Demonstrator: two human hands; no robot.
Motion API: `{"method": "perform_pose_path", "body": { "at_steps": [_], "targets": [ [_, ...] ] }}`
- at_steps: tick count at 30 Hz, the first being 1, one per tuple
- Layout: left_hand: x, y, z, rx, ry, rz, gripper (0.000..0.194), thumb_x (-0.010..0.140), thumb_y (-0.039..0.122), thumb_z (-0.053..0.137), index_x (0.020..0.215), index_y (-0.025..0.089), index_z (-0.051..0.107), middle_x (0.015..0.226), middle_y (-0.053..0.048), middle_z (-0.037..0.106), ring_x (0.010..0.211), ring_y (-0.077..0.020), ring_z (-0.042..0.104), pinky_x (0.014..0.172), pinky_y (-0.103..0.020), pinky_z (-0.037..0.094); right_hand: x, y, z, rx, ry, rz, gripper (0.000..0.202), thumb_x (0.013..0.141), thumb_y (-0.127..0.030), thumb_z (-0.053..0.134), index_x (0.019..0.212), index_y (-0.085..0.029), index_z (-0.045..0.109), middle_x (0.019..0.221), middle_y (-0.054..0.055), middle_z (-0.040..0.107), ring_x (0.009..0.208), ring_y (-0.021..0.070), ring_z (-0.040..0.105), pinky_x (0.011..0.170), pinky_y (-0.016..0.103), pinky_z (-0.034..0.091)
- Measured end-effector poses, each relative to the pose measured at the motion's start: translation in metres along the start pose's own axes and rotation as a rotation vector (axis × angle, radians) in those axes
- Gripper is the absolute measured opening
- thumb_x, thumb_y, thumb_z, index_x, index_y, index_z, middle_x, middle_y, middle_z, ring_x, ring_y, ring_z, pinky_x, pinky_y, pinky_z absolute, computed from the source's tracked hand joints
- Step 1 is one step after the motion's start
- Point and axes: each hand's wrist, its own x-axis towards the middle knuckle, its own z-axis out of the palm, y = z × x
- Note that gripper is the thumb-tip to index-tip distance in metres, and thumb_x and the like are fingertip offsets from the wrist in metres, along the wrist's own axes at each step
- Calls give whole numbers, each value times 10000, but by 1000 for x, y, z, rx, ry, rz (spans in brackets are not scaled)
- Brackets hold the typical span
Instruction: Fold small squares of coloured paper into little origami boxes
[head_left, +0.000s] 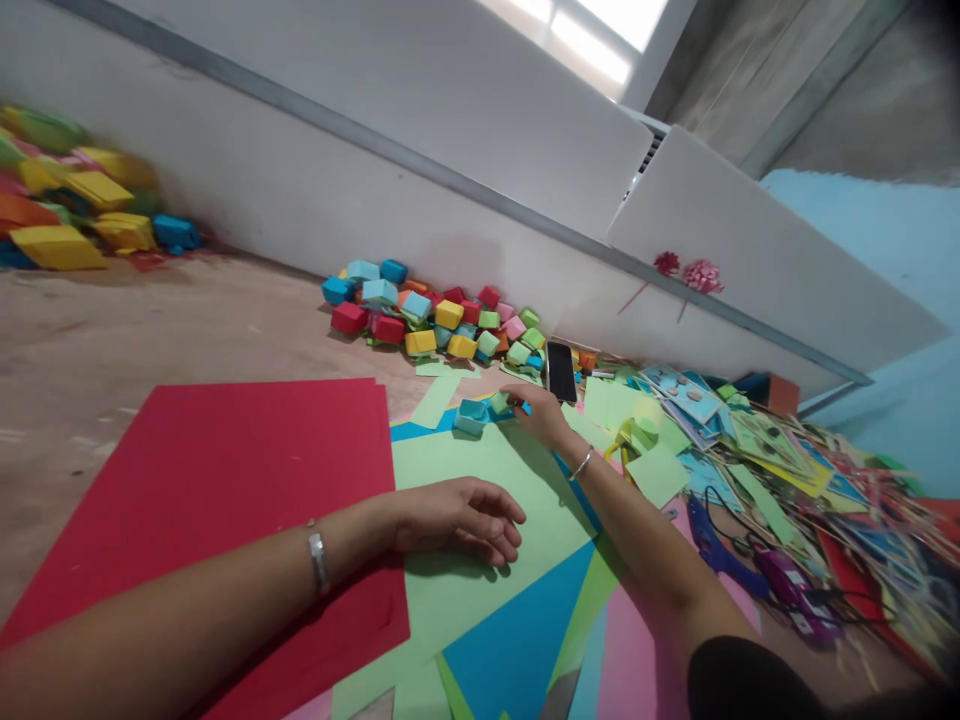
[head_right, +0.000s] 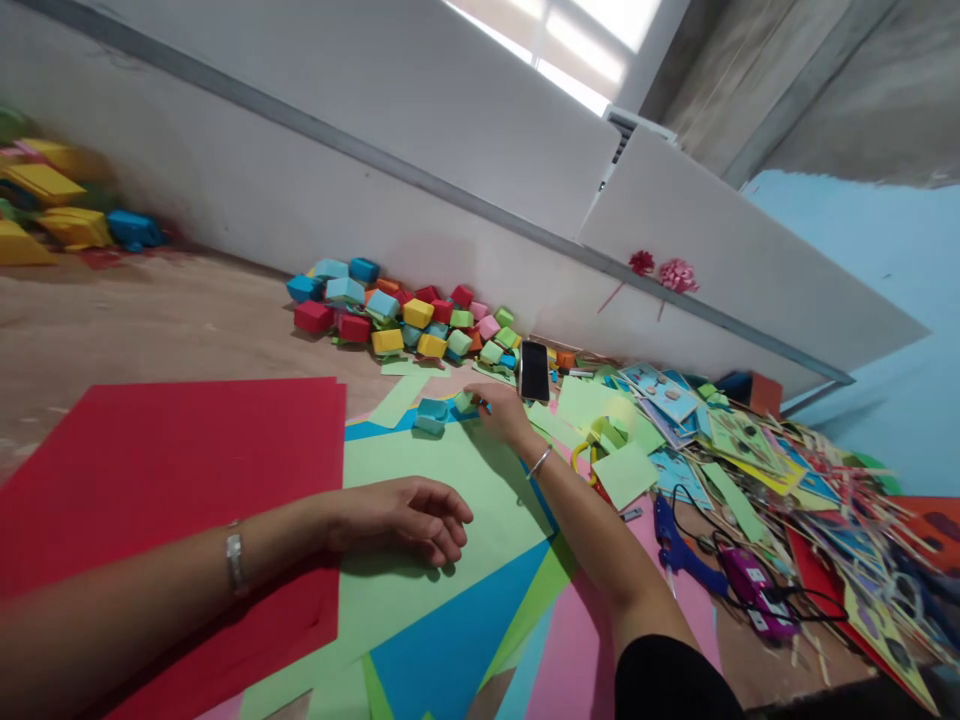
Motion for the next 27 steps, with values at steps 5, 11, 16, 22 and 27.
{"method": "perform_pose_path", "body": {
  "at_steps": [5, 11, 16, 22, 27],
  "targets": [
    [0, 2, -1, 20, 29, -19, 477, 606, 303, 917, 1001, 143, 702, 971, -86, 727, 921, -217, 718, 876, -355, 500, -2, -17, 1, -162, 46, -128, 369, 821, -6, 510, 1038, -178, 754, 999, 97, 729, 958, 205, 649, 886, 331, 506],
    [-1, 5, 15, 192, 176, 118, 494, 589, 404, 893, 956, 153, 679, 900, -89, 706, 850, -236, 704, 749, -350, 527, -10, -41, -2, -187, 128, -173, 491, 826, -29, 490, 1257, -186, 666, 1240, 95, 688, 1167, 246, 562, 1025, 416, 435],
    [1, 16, -4, 951, 1136, 652, 358, 681, 391, 781, 938, 201, 619, 969, -68, 663, 924, -282, 634, 834, -452, 526, -16, -49, 9, -221, 58, -134, 750, 745, -32, 571, 1474, -163, 452, 1394, 119, 614, 1429, 299, 361, 1136, 501, 306],
    [1, 25, -48, 1551, 1310, 570, 750, 652, 382, 838, 1287, 151, 511, 1164, -175, 667, 1209, -404, 552, 985, -551, 463, -21, -51, 19, -111, 76, -171, 758, 763, -31, 558, 1490, -186, 414, 1270, 98, 695, 1407, 308, 403, 1147, 518, 300],
    [1, 24, -49, 1555, 1207, 503, 589, 699, 347, 765, 1217, 174, 542, 1193, -181, 676, 1156, -399, 610, 955, -541, 478, -23, -55, 21, 32, 71, -232, 730, 776, 4, 517, 1474, -195, 438, 1108, 72, 742, 1094, 249, 619, 964, 427, 467]
  ]
}}
